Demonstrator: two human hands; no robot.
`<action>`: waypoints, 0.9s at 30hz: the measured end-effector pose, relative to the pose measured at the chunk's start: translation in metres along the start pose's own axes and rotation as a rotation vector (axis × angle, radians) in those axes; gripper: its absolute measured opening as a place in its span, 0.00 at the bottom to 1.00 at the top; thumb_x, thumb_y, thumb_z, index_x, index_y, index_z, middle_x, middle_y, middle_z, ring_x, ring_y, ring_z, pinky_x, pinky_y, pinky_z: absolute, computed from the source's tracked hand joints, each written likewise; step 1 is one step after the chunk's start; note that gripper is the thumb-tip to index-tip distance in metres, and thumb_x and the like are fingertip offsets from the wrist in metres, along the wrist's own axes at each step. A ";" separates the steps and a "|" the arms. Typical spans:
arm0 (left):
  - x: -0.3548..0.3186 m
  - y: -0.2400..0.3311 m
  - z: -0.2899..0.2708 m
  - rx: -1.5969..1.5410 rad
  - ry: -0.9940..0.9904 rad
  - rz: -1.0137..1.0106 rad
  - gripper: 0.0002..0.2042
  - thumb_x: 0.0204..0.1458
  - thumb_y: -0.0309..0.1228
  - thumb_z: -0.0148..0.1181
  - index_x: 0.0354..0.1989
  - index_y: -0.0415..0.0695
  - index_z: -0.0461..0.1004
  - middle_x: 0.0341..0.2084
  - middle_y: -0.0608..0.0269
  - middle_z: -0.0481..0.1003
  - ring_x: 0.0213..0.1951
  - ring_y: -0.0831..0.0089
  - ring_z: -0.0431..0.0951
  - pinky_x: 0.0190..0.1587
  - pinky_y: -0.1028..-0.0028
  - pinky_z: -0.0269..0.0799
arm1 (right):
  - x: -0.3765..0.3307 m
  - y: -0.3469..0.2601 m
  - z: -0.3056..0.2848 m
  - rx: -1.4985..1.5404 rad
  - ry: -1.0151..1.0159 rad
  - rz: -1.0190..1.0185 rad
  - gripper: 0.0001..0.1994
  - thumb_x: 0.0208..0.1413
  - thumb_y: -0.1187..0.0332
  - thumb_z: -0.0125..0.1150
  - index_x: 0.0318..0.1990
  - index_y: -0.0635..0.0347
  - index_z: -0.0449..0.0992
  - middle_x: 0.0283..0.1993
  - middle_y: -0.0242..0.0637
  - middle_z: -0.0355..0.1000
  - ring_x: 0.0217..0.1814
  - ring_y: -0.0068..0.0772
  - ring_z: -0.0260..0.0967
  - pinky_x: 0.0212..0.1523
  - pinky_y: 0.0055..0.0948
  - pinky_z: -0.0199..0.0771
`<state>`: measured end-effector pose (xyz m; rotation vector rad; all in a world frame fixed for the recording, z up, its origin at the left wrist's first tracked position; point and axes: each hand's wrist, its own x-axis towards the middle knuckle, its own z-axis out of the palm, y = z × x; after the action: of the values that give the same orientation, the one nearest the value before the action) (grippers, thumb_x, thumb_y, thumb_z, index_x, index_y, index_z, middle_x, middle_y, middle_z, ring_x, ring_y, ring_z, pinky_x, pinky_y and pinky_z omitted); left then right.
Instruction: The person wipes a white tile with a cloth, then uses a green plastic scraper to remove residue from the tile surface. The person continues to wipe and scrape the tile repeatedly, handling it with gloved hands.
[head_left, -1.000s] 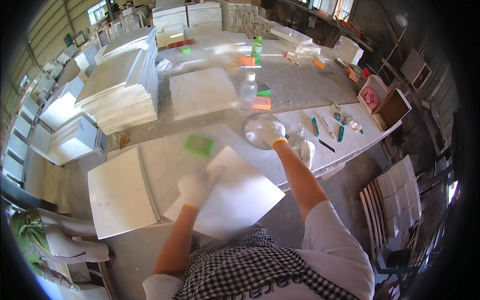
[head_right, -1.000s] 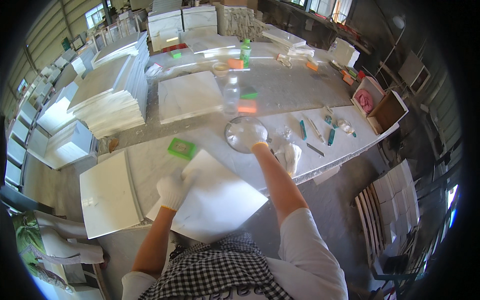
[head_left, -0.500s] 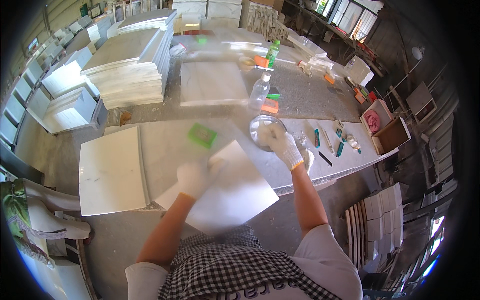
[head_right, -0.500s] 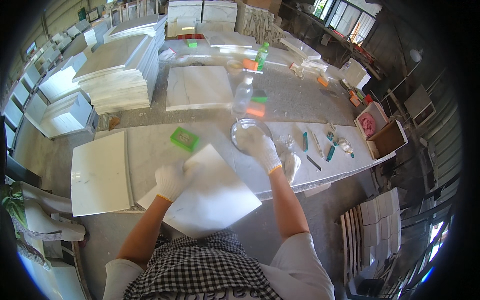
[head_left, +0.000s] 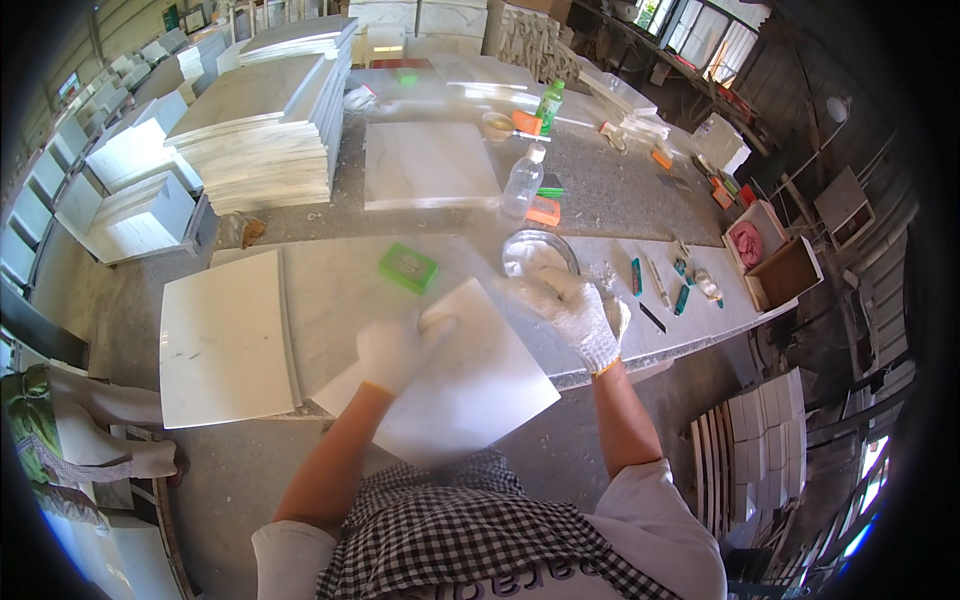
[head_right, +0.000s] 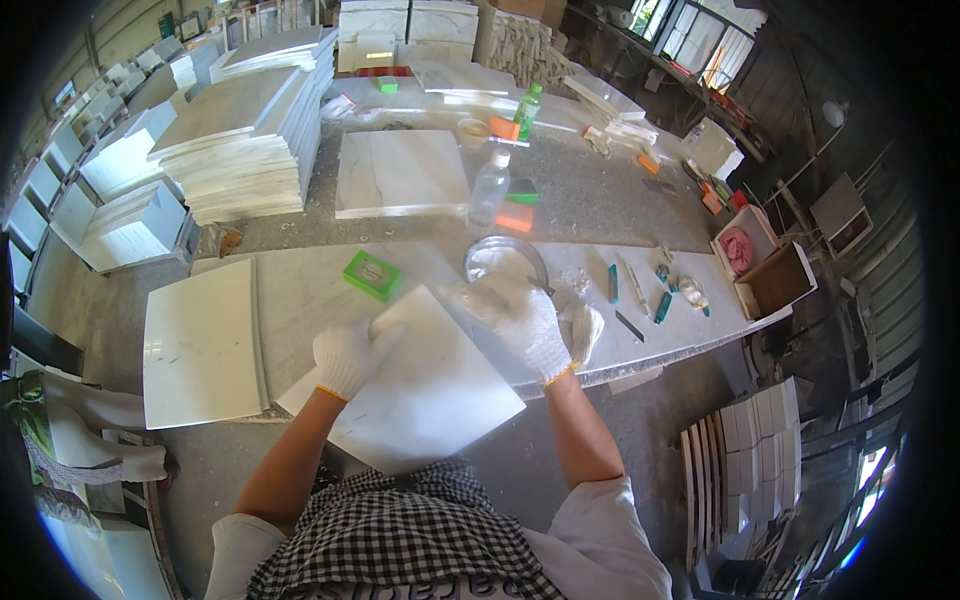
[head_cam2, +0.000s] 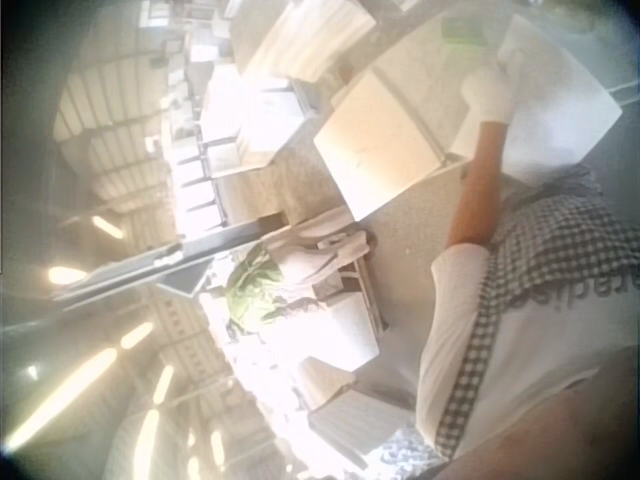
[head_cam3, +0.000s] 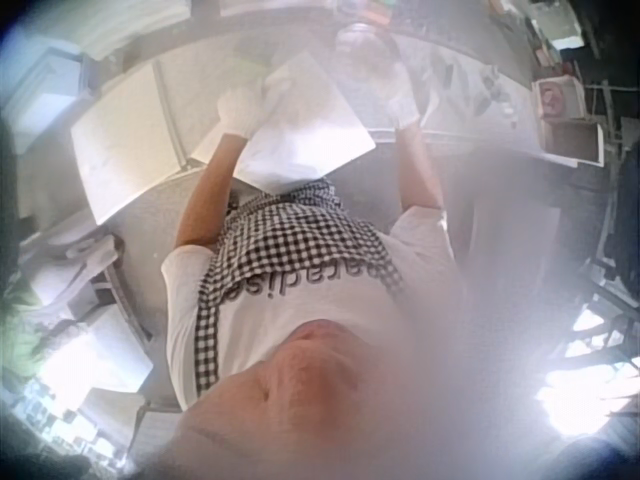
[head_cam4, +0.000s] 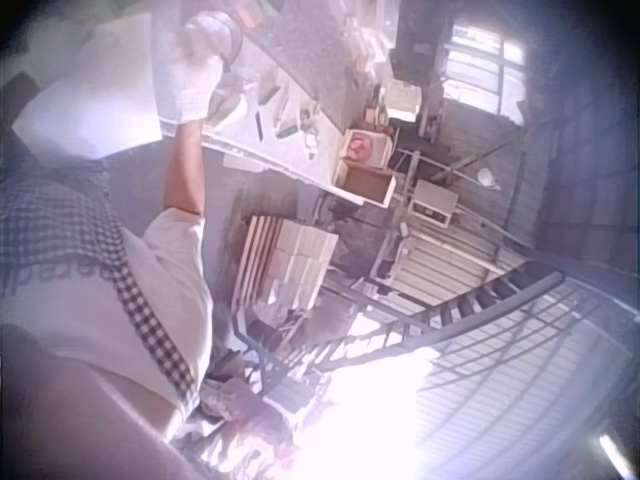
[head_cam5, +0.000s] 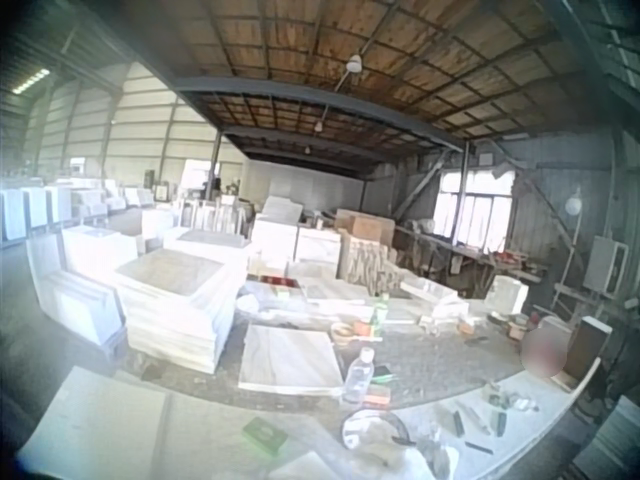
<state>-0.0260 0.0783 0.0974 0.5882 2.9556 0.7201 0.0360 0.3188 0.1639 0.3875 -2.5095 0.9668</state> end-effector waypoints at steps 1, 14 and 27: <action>0.000 0.000 -0.001 0.004 -0.001 -0.002 0.30 0.53 0.62 0.52 0.34 0.43 0.79 0.22 0.50 0.78 0.25 0.52 0.80 0.32 0.57 0.73 | 0.001 -0.001 0.001 -0.002 -0.001 -0.004 0.12 0.53 0.73 0.64 0.46 0.52 0.81 0.34 0.41 0.73 0.36 0.42 0.73 0.34 0.37 0.74; 0.001 0.002 -0.002 -0.001 0.008 -0.003 0.30 0.53 0.62 0.52 0.32 0.43 0.79 0.21 0.50 0.78 0.24 0.52 0.79 0.31 0.57 0.73 | 0.003 -0.002 0.002 0.059 0.008 0.234 0.08 0.55 0.66 0.64 0.41 0.57 0.81 0.36 0.43 0.74 0.36 0.45 0.74 0.35 0.37 0.74; 0.001 0.001 0.001 -0.011 0.046 0.011 0.30 0.52 0.63 0.53 0.31 0.43 0.79 0.20 0.50 0.78 0.24 0.51 0.79 0.30 0.57 0.73 | 0.004 0.000 0.001 -0.028 -0.048 0.106 0.09 0.54 0.68 0.64 0.42 0.57 0.81 0.36 0.41 0.74 0.38 0.44 0.74 0.38 0.37 0.74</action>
<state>-0.0261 0.0795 0.0971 0.5963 2.9906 0.7609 0.0323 0.3179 0.1651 0.2740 -2.6066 0.9717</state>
